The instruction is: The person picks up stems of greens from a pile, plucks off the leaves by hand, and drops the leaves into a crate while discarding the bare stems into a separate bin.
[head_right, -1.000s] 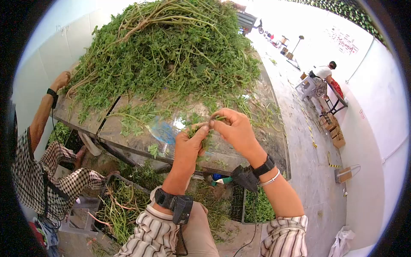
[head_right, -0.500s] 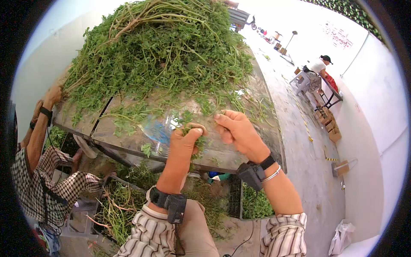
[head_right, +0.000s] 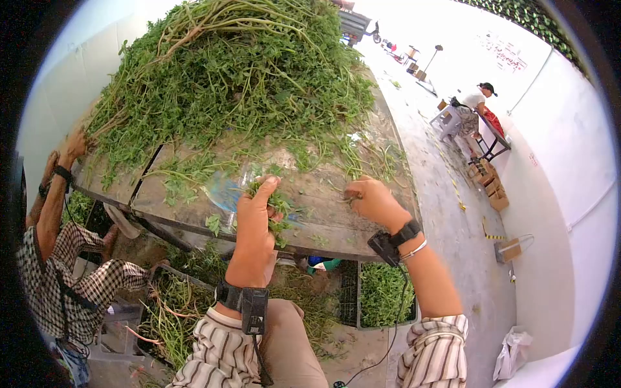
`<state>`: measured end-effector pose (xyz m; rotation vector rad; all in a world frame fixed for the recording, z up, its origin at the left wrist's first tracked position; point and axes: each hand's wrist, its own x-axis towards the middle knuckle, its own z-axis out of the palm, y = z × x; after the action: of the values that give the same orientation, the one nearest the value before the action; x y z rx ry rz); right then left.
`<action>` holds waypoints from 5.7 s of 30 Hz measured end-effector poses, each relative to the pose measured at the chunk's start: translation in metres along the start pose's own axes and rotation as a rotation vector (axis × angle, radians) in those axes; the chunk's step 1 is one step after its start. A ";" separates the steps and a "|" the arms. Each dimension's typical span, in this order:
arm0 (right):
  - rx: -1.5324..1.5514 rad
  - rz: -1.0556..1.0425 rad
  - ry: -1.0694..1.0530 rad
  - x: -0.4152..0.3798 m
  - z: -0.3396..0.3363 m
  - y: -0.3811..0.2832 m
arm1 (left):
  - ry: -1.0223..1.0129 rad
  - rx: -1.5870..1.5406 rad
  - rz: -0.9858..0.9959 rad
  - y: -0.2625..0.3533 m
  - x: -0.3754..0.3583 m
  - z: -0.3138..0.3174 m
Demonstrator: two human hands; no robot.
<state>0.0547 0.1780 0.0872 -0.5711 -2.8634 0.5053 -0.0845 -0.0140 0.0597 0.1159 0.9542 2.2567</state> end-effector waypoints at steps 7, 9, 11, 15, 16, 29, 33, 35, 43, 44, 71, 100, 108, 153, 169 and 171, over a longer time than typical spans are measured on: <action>-0.032 -0.146 0.195 0.014 -0.003 0.000 | 0.008 0.032 0.006 0.000 0.000 0.000; 0.283 0.001 0.214 0.022 -0.023 -0.011 | -0.006 0.018 0.005 0.000 0.000 0.000; 0.601 0.155 0.235 0.029 -0.042 -0.021 | -0.006 0.020 0.007 0.001 -0.001 0.000; 1.036 0.036 0.509 0.036 -0.070 -0.035 | -0.008 0.028 0.003 0.003 -0.001 0.000; 1.156 -0.017 0.547 0.036 -0.073 -0.036 | -0.006 0.032 0.000 0.003 -0.002 0.000; 0.989 0.012 0.321 0.025 -0.048 -0.074 | -0.131 0.246 0.118 0.004 -0.008 0.005; 0.995 -0.006 0.223 0.017 -0.041 -0.094 | -0.170 0.351 0.267 -0.004 -0.008 0.006; 0.996 -0.009 0.203 0.013 -0.039 -0.104 | -0.200 0.484 0.411 -0.008 -0.008 0.006; 1.024 -0.050 0.213 0.005 -0.038 -0.117 | -0.172 0.756 0.642 -0.012 -0.001 0.000; 1.026 -0.049 0.212 0.004 -0.036 -0.116 | -0.179 0.729 0.640 -0.012 -0.001 0.000; 0.150 0.111 0.274 0.060 -0.020 -0.031 | -0.031 -0.289 0.111 0.004 0.006 -0.010; 0.820 0.135 0.142 0.071 -0.003 -0.090 | -0.020 -0.412 -0.014 0.002 0.006 -0.009; 0.734 0.045 -0.179 0.040 -0.004 -0.115 | 0.008 -0.238 -0.060 0.003 -0.001 -0.009; 0.961 0.127 0.144 0.027 -0.017 -0.099 | 0.071 -0.178 -0.131 0.001 0.002 -0.005; 0.823 0.056 -0.014 0.013 0.010 -0.122 | 0.004 -0.275 -0.180 0.006 0.003 -0.008; 0.745 0.067 -0.057 0.013 0.011 -0.117 | 0.015 -0.290 -0.114 0.001 0.007 -0.012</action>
<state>0.0005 0.0785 0.1205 -0.5060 -2.4249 1.5089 -0.0941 -0.0177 0.0511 -0.0814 0.6153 2.2645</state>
